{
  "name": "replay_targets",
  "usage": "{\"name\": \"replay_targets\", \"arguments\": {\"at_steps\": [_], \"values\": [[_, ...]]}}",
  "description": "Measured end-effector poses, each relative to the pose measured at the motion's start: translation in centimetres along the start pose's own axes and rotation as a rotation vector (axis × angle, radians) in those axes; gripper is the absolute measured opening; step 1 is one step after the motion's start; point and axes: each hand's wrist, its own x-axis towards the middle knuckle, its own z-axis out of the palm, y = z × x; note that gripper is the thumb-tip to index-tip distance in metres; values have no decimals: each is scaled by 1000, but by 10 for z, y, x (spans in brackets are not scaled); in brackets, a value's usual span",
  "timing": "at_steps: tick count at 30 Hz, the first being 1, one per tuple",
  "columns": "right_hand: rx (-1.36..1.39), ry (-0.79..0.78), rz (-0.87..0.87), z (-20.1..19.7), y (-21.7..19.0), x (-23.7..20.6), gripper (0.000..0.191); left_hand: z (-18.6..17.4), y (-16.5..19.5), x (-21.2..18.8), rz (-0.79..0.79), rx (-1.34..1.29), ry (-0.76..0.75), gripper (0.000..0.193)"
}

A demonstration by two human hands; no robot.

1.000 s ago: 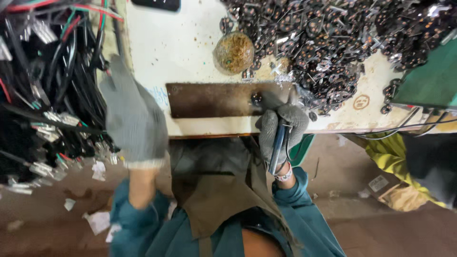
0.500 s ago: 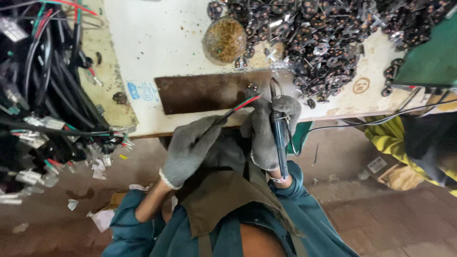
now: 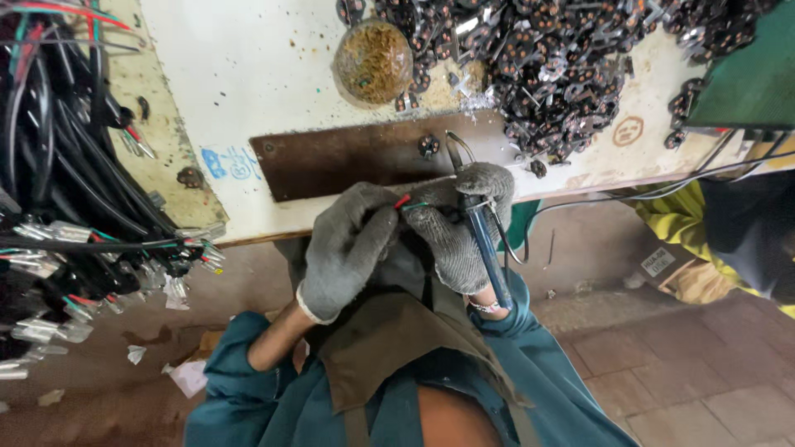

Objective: The person solders wires onto small electrical components at a workbench, holding a component and wire in one gloved hand while applying a soldering iron with the other. Finished parts are set on the bench among a large pile of similar components, and the person repeats the soldering cycle on new parts.

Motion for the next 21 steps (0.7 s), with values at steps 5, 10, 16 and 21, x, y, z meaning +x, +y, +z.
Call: {"name": "replay_targets", "arguments": {"at_steps": [5, 10, 16, 21], "values": [[49, 41, 5, -1, -7, 0, 14, 7, -1, 4, 313, 299, 229, 26], [-105, -76, -59, -12, -12, 8, 13, -6, 0, 8, 395, 293, -19, 29], [310, -8, 43, 1, 0, 3, 28, -4, 3, 3, 367, 491, 82, 20], [212, -93, -41, 1, 3, 0, 30, -10, 4, 10, 35, -36, -31, 15]]}}
